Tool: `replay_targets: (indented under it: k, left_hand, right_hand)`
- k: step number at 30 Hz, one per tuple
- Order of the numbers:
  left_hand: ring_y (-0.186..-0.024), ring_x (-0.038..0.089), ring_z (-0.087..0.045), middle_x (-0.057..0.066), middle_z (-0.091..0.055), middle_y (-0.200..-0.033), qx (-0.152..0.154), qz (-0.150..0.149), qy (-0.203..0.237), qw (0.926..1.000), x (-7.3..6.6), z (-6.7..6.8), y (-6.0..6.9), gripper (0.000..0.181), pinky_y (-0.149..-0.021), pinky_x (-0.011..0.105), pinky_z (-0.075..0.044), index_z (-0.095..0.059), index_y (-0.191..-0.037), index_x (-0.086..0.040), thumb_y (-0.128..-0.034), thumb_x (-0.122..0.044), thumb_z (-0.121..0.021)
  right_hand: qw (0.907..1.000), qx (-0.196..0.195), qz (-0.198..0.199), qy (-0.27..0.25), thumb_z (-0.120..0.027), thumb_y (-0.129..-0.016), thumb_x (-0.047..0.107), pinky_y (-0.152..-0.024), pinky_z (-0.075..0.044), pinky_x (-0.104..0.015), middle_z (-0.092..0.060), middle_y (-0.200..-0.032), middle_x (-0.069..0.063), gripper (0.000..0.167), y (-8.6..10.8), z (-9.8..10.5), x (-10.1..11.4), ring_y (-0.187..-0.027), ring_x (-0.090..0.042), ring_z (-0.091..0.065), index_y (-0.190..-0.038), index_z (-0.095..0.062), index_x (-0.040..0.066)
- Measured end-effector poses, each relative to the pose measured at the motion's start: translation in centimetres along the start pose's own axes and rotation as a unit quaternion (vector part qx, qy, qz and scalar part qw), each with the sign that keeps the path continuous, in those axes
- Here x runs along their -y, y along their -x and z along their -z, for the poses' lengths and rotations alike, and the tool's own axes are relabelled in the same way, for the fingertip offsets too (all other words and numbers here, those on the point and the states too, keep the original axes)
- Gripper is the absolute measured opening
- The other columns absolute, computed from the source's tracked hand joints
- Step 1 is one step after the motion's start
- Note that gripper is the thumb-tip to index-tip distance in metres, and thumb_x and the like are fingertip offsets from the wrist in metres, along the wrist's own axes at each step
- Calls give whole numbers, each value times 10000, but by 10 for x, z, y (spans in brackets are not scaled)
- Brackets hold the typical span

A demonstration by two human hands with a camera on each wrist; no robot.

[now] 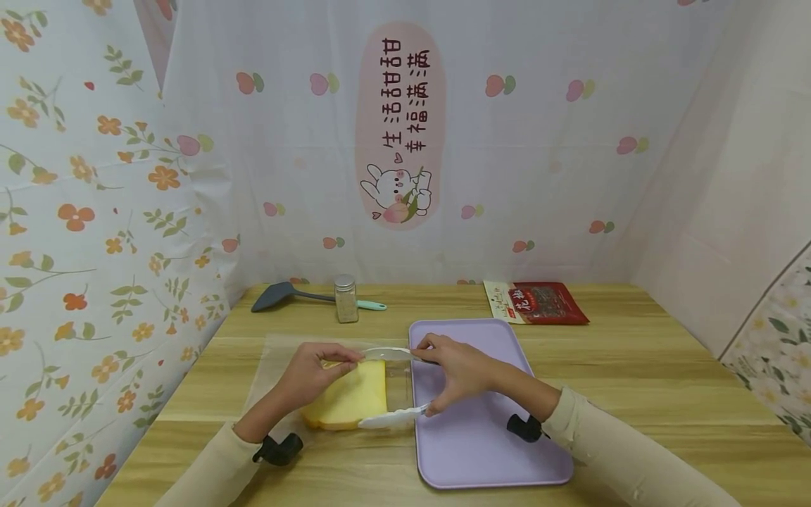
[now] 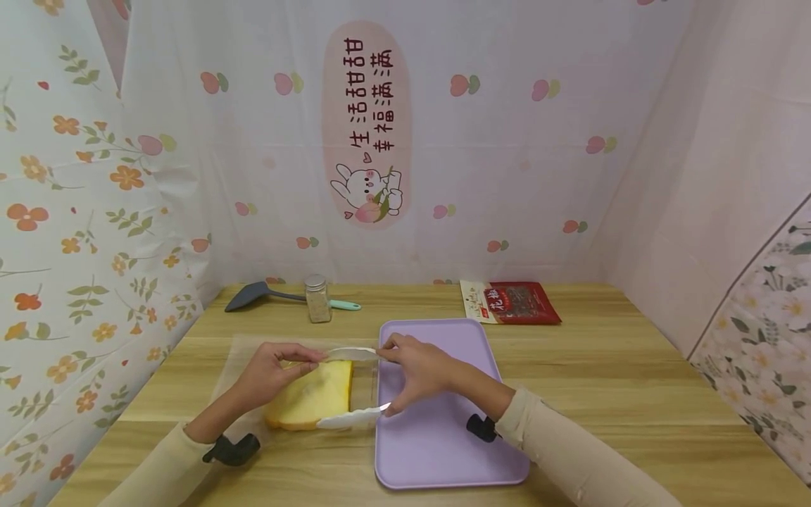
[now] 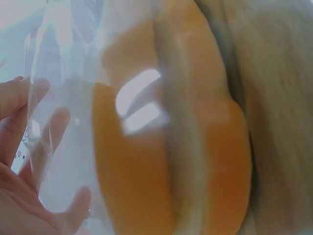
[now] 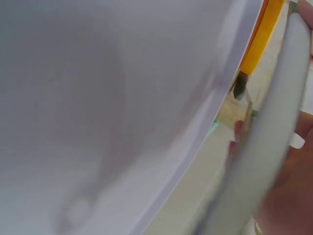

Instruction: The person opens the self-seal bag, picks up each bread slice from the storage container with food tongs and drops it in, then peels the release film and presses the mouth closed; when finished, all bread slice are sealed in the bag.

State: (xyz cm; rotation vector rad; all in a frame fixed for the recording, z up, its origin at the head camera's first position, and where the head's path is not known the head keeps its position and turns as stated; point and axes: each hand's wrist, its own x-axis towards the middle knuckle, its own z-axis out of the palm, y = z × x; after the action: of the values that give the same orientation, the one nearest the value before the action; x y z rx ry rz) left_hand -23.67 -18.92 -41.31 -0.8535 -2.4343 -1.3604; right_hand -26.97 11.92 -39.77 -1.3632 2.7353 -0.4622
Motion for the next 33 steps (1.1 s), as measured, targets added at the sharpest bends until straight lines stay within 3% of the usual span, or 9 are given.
replay_targets:
  k: [5,15,25,33]
  left_hand:
    - [-948,160,-715,-9,-760,-991,-20,-30,11,10000,1,-1,1,92,-808,309,-555,-788,-962,-73,-888,-97,-739]
    - [-944,154,-711,-8,-757,-998,3,35,24,10000,4,-2,3,100,-799,325,-559,-789,-972,-87,-891,-73,-731]
    - [-914,172,-722,28,-759,-996,-99,17,48,9999,1,0,2,125,-769,333,-566,-784,-989,-70,-887,-32,-723]
    - [-930,158,-718,7,-759,-1005,14,-69,117,9999,0,1,2,105,-778,279,-559,-785,-975,-67,-893,-51,-721]
  right_hand:
    - [9999,68,-69,-112,-845,-644,587,-819,-455,-266,-490,-1287,41,1014,4,0,-1,-1013,-102,-483,-1445,-515,60]
    - [9993,-366,20,-35,-858,-635,589,-814,-470,-284,-519,-1271,70,964,13,0,3,-1049,-81,-492,-1397,-575,71]
    - [9865,-787,907,-1110,-899,-709,361,-811,-517,-258,-678,-1107,16,590,21,-4,0,-984,-84,-614,-1201,-725,86]
    - [9734,-890,1108,-1796,-889,-748,231,-736,-541,-290,-724,-995,-9,374,32,-8,6,-871,-138,-656,-1068,-765,82]
